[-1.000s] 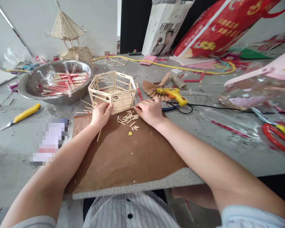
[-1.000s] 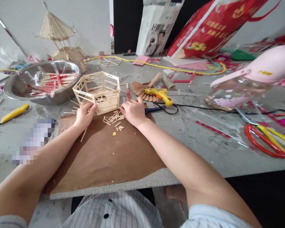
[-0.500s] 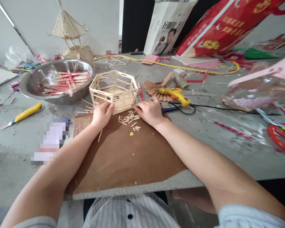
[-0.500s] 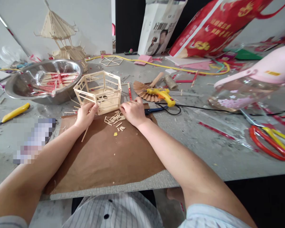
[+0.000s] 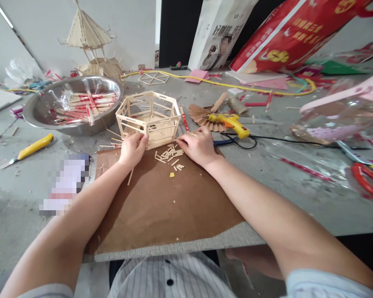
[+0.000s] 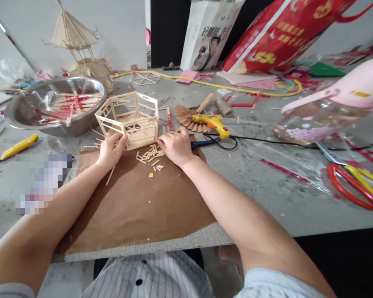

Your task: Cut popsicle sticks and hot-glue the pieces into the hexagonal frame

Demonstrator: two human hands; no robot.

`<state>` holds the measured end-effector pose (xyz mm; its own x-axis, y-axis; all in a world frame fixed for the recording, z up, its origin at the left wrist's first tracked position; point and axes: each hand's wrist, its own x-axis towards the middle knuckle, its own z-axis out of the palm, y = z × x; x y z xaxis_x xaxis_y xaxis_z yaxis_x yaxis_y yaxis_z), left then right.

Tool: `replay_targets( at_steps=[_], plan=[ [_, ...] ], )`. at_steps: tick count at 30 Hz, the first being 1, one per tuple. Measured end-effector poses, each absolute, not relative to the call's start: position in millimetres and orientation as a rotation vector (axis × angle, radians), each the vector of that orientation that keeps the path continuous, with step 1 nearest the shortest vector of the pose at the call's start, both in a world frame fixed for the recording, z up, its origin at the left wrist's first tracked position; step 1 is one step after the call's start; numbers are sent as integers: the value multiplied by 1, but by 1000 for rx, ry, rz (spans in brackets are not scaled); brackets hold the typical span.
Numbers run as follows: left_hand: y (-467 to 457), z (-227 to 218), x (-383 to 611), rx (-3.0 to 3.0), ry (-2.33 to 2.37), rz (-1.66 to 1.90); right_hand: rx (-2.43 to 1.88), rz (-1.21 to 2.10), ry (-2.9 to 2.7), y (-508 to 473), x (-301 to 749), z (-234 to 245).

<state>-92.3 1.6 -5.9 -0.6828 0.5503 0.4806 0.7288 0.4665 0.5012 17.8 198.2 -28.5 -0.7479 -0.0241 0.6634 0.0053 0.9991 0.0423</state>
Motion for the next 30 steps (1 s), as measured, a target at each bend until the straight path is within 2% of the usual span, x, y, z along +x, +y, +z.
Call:
replay_targets(
  at_steps=[22, 30],
  plan=[
    [1, -6, -93, -1099, -2470, -967, -1, -34, -2458, 197, 20, -27],
    [0, -6, -92, -1102, -2457, -969, -49, 144, -2428, 200, 17, -33]
  ],
)
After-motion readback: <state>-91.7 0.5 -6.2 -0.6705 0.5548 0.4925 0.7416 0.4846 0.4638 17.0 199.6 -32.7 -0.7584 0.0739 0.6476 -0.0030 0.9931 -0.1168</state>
